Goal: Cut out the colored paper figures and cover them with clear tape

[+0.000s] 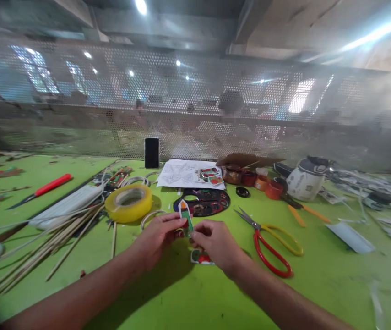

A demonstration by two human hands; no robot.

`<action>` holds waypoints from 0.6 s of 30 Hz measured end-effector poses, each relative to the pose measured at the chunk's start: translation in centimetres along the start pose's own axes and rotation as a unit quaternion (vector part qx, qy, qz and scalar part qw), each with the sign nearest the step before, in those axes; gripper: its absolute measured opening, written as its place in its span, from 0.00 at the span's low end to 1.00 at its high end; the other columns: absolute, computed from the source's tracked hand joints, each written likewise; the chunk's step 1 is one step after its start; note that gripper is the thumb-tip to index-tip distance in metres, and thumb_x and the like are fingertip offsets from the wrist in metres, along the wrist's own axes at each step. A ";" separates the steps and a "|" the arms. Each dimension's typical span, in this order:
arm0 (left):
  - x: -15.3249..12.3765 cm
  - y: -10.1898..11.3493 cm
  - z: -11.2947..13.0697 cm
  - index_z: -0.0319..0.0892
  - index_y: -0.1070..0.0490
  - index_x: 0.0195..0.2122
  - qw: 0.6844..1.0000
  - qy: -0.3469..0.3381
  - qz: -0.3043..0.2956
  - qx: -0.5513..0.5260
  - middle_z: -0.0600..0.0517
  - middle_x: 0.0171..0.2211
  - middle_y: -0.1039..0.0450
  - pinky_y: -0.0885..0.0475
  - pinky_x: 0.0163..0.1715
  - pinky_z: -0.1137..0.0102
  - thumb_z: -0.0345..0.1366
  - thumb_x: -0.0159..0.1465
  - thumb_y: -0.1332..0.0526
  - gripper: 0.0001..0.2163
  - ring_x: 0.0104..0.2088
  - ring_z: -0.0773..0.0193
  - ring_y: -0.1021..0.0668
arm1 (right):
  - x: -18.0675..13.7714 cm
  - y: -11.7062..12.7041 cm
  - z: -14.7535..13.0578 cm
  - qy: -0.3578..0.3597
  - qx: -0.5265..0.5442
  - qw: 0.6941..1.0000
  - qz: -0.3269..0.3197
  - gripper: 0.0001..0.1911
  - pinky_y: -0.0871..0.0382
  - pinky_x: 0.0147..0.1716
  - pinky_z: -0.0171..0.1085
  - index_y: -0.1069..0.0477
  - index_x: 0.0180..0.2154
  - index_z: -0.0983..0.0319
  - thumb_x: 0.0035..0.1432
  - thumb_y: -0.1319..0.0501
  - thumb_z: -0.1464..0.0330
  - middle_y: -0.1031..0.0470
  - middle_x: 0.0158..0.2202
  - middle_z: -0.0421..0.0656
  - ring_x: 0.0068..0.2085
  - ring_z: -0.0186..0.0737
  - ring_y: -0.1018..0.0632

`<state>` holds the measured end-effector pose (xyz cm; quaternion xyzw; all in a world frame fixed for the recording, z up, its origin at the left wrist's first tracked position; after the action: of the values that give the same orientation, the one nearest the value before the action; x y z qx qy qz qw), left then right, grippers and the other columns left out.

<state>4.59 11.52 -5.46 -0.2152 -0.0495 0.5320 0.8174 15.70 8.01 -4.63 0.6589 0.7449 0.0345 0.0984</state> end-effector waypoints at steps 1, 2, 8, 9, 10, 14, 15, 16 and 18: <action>0.0 -0.1 0.1 0.36 0.25 0.29 1.000 -0.005 -0.006 0.009 0.50 0.28 0.24 0.32 0.30 0.73 0.32 0.51 0.32 0.06 0.28 0.68 0.26 | 0.1 0.3 0.2 0.001 0.011 1.000 0.003 0.10 0.32 0.27 0.35 0.28 0.29 0.65 0.54 0.37 0.64 0.27 0.24 0.40 0.25 0.33 0.27; 0.1 0.0 0.2 0.37 0.26 0.28 1.000 -0.007 -0.008 0.015 0.51 0.27 0.25 0.33 0.29 0.74 0.31 0.51 0.32 0.06 0.27 0.68 0.26 | 0.2 0.7 0.3 0.005 0.014 1.000 0.005 0.11 0.32 0.27 0.35 0.28 0.29 0.65 0.53 0.36 0.63 0.26 0.25 0.40 0.26 0.33 0.27; 0.4 0.6 1.2 0.42 0.34 0.39 0.993 0.000 -0.011 0.120 0.54 0.24 0.25 0.34 0.25 0.73 0.28 0.49 0.35 0.16 0.23 0.66 0.25 | 0.3 2.6 0.8 0.012 -0.039 0.999 -0.010 0.13 0.31 0.29 0.37 0.29 0.31 0.65 0.56 0.39 0.60 0.25 0.26 0.42 0.26 0.34 0.27; 0.4 0.7 1.6 0.43 0.34 0.44 0.987 -0.005 -0.014 0.162 0.54 0.24 0.25 0.35 0.24 0.73 0.28 0.49 0.35 0.20 0.23 0.66 0.25 | 0.0 2.9 0.8 0.018 -0.055 0.998 -0.004 0.12 0.31 0.31 0.39 0.28 0.31 0.65 0.57 0.39 0.61 0.25 0.27 0.43 0.27 0.36 0.27; 0.5 0.6 2.1 0.43 0.34 0.47 0.977 -0.015 -0.019 0.210 0.54 0.25 0.24 0.35 0.23 0.73 0.28 0.49 0.35 0.22 0.23 0.65 0.26 | -0.4 3.2 0.7 0.032 -0.082 0.996 0.006 0.10 0.31 0.33 0.40 0.27 0.33 0.65 0.57 0.38 0.63 0.25 0.29 0.44 0.30 0.37 0.27; 0.4 0.8 3.7 0.39 0.24 0.40 0.919 -0.037 -0.013 0.391 0.55 0.20 0.28 0.42 0.21 0.75 0.32 0.52 0.37 0.13 0.19 0.70 0.34 | -3.6 2.2 -0.6 0.186 -0.324 0.927 -0.023 0.11 0.36 0.49 0.49 0.26 0.44 0.63 0.59 0.38 0.69 0.25 0.43 0.49 0.47 0.47 0.29; 0.3 0.9 3.8 0.38 0.22 0.37 0.905 -0.035 -0.005 0.423 0.55 0.18 0.29 0.44 0.20 0.75 0.33 0.52 0.37 0.12 0.18 0.71 0.36 | -4.5 1.6 -0.6 0.225 -0.385 0.894 -0.044 0.12 0.37 0.51 0.51 0.27 0.47 0.63 0.61 0.40 0.70 0.26 0.46 0.49 0.49 0.48 0.30; 0.2 1.0 3.9 0.38 0.21 0.36 0.895 -0.032 0.000 0.445 0.55 0.17 0.30 0.45 0.20 0.75 0.34 0.51 0.37 0.11 0.18 0.71 0.38 | -5.3 1.2 -0.4 0.251 -0.428 0.866 -0.061 0.13 0.38 0.53 0.52 0.28 0.48 0.62 0.62 0.41 0.71 0.27 0.47 0.50 0.51 0.49 0.31; -0.2 0.9 3.6 0.38 0.20 0.35 0.882 -0.031 0.003 0.469 0.55 0.18 0.30 0.46 0.21 0.74 0.35 0.50 0.35 0.12 0.19 0.70 0.38 | -6.4 1.2 0.2 0.274 -0.456 0.843 -0.073 0.12 0.37 0.52 0.53 0.28 0.48 0.62 0.63 0.43 0.73 0.26 0.48 0.49 0.51 0.48 0.31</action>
<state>2.64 12.71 -2.55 0.2101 0.1813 0.5016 0.8194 17.62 1.85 -3.94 0.4467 0.6877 0.5426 0.1817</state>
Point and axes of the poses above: each hand's wrist, its own x-axis towards the middle knuckle, its own y-axis out of the back of the hand, z = x × y, the point moved 9 cm from there along x, towards the middle knuckle
